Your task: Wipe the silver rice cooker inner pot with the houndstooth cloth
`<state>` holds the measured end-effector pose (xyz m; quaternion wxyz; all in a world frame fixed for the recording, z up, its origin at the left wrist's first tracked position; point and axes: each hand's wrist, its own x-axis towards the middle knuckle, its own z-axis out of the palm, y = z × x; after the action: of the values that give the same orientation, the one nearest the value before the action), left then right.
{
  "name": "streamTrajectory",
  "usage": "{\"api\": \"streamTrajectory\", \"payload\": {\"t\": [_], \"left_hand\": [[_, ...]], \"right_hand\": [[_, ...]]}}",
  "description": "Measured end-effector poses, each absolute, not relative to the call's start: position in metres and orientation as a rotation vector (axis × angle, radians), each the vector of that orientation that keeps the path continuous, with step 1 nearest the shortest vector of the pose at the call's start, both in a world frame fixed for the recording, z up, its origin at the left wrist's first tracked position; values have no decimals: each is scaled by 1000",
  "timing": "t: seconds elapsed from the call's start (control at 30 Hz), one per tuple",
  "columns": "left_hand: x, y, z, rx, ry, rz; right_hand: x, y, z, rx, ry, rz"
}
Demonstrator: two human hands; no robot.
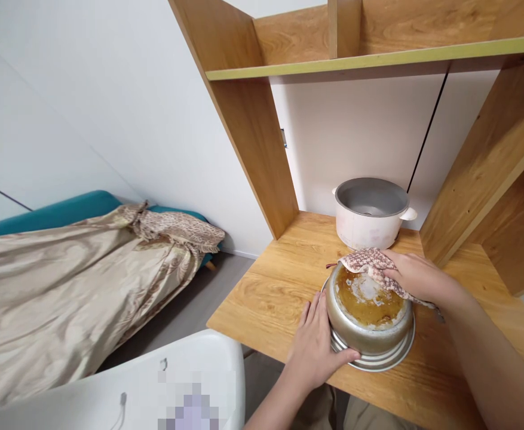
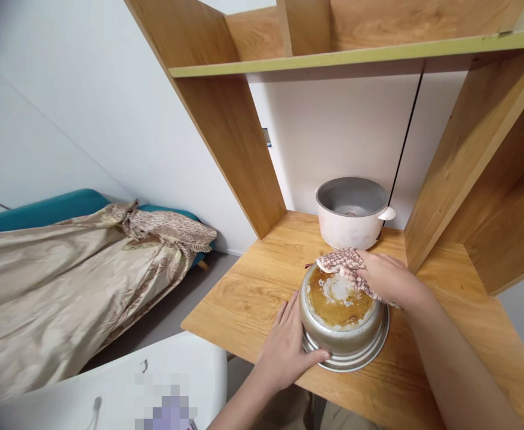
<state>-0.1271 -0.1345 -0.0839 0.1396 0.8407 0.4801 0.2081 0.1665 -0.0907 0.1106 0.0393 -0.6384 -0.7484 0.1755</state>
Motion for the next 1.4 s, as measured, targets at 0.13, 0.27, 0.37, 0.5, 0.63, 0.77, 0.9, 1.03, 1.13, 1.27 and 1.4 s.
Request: {"api": "streamTrajectory", "payload": {"t": [0.13,0.27,0.37,0.5,0.63,0.77,0.9,1.03,1.13,1.27,1.4], "left_hand": [[-128,-135,-83,2436,1390,575],[-128,-135,-81,2438,1388,558],[-128,-135,-82,2439,1386,579],[-128,-135,-84,2452,1386,622],[-128,-135,-83,2462,1389,596],[-129,-135,-81,2451,1390,551],[-129,-134,-81,2441,1392,541],[-128,-134,-84,2449,1389,589],[-127,-134,-86,2455,1388,626],[-127,-134,-83,2443,1396,597],[-127,-134,-79,2429,1389,561]], "right_hand": [[173,-93,113,-1868,-2290,714],[171,-96,115,-1807,-2290,813],[163,-100,112,-1865,-2265,772],[150,-102,106,-1970,-2226,605],[146,-98,104,-2054,-2211,467],[145,-98,105,-2067,-2241,447],[143,-105,105,-2038,-2249,468],[141,-107,104,-2030,-2246,464],[139,-106,105,-2072,-2234,431],[136,-104,109,-2113,-2235,400],[134,-106,110,-2112,-2226,399]]}}
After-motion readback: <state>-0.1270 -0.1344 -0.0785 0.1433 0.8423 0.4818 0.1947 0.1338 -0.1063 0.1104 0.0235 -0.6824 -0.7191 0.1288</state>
